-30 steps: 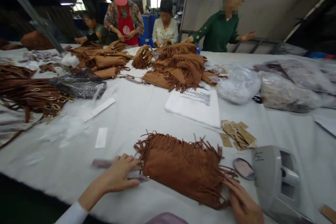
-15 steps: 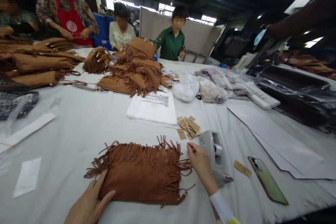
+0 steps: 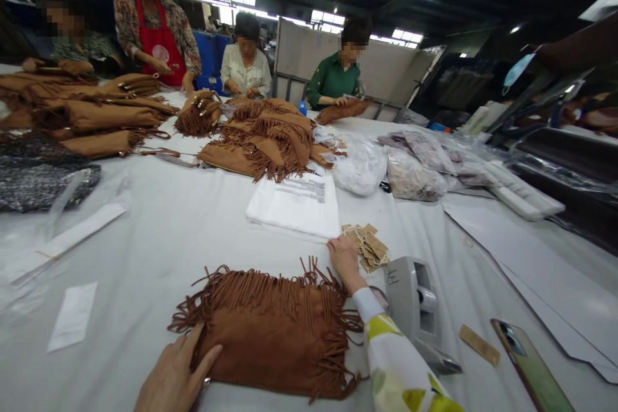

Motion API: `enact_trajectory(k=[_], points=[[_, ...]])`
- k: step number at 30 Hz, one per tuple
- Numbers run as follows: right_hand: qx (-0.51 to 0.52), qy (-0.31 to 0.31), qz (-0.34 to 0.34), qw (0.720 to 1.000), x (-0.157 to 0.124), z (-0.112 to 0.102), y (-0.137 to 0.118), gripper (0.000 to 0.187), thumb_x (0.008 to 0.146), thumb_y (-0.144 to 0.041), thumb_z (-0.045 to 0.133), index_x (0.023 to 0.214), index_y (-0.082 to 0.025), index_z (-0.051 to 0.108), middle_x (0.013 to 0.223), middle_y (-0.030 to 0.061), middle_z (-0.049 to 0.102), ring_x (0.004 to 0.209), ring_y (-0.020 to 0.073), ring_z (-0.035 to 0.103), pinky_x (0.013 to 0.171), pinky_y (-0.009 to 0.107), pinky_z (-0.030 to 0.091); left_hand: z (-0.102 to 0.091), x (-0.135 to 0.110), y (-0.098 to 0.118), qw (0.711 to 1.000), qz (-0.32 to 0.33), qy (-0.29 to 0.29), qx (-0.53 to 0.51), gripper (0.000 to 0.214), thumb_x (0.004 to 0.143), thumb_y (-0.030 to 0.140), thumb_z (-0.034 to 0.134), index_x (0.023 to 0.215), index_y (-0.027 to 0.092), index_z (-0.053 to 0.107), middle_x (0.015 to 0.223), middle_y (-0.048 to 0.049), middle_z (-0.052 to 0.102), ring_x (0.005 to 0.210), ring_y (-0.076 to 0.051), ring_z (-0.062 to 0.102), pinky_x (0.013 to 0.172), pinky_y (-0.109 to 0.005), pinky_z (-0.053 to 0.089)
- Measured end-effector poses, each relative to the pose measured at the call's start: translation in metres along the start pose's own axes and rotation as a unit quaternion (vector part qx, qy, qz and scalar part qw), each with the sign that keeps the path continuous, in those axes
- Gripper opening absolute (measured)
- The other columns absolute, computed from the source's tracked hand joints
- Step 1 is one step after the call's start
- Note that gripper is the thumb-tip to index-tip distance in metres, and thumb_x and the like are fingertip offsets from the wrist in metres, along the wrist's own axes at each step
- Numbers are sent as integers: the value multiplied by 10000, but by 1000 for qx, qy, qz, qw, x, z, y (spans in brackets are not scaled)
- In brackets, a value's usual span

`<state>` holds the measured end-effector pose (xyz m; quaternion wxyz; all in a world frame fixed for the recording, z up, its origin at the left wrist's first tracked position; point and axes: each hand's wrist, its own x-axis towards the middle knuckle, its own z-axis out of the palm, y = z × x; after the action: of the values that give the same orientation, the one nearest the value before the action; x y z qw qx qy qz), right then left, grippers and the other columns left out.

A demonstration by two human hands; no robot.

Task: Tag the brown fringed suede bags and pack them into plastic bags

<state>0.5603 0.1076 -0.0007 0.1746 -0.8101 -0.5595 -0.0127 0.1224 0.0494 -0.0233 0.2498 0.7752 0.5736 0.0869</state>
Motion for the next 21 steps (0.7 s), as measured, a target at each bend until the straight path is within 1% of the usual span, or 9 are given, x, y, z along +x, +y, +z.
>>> enact_trajectory(k=[4, 9, 11, 13, 15, 17, 19, 21], points=[[20, 20, -18, 999, 11, -6, 4, 195, 843, -192, 465, 758, -149, 634, 825, 108, 636, 849, 226, 533, 814, 340, 368, -5, 2, 6, 1000, -3, 5, -4, 655, 868, 582, 378, 1330, 120, 422, 1243, -152, 613, 1093, -322, 594, 915, -463, 476], [62, 65, 2, 996, 30, -29, 19, 383, 907, -287, 299, 887, -122, 644, 834, 110, 664, 782, 211, 547, 733, 322, 406, -4, 0, 5, 1000, 0, -1, -12, 644, 875, 571, 381, 1351, 137, 394, 1284, -143, 588, 1097, -319, 590, 924, -455, 468], [78, 56, -8, 995, 33, -37, 25, 400, 915, -326, 309, 911, -125, 654, 830, 99, 675, 758, 205, 559, 713, 315, 416, -2, 0, 3, 1000, 0, -1, -10, 632, 872, 563, 390, 1344, 143, 401, 1299, -139, 577, 1109, -322, 582, 932, -455, 461], [92, 28, -35, 995, 31, -41, 26, 340, 897, -334, 389, 874, -151, 674, 820, 74, 684, 761, 196, 574, 735, 308, 425, 0, 0, 2, 1000, -3, 3, -8, 636, 867, 561, 398, 1349, 147, 395, 1280, -135, 591, 1109, -321, 582, 934, -449, 459], [101, -3, -63, 993, 24, -37, 25, 247, 859, -314, 485, 841, -178, 691, 831, 56, 691, 797, 193, 587, 783, 309, 429, 2, 1, 1, 1000, -6, 14, -5, 633, 864, 565, 401, 1343, 150, 406, 1247, -131, 613, 1101, -317, 589, 929, -438, 463], [105, -23, -74, 991, 14, -29, 21, 171, 818, -287, 560, 837, -190, 700, 851, 56, 689, 832, 203, 591, 815, 324, 430, 3, 2, 0, 1000, -1, 21, -1, 616, 858, 570, 409, 1318, 160, 441, 1231, -127, 623, 1092, -313, 597, 915, -424, 472], [106, -26, -67, 992, 4, -19, 18, 140, 802, -264, 580, 818, -187, 696, 839, 67, 676, 830, 218, 588, 814, 350, 433, 5, 3, -3, 1000, 5, 21, 3, 600, 850, 572, 421, 1295, 171, 469, 1232, -124, 623, 1092, -309, 598, 910, -414, 476], [111, -17, -54, 992, -4, -11, 16, 155, 814, -254, 553, 754, -181, 676, 788, 72, 655, 799, 226, 581, 799, 372, 435, 7, 3, -6, 1000, 10, 17, 7, 605, 848, 567, 425, 1303, 170, 458, 1243, -130, 614, 1108, -312, 587, 919, -419, 470]])
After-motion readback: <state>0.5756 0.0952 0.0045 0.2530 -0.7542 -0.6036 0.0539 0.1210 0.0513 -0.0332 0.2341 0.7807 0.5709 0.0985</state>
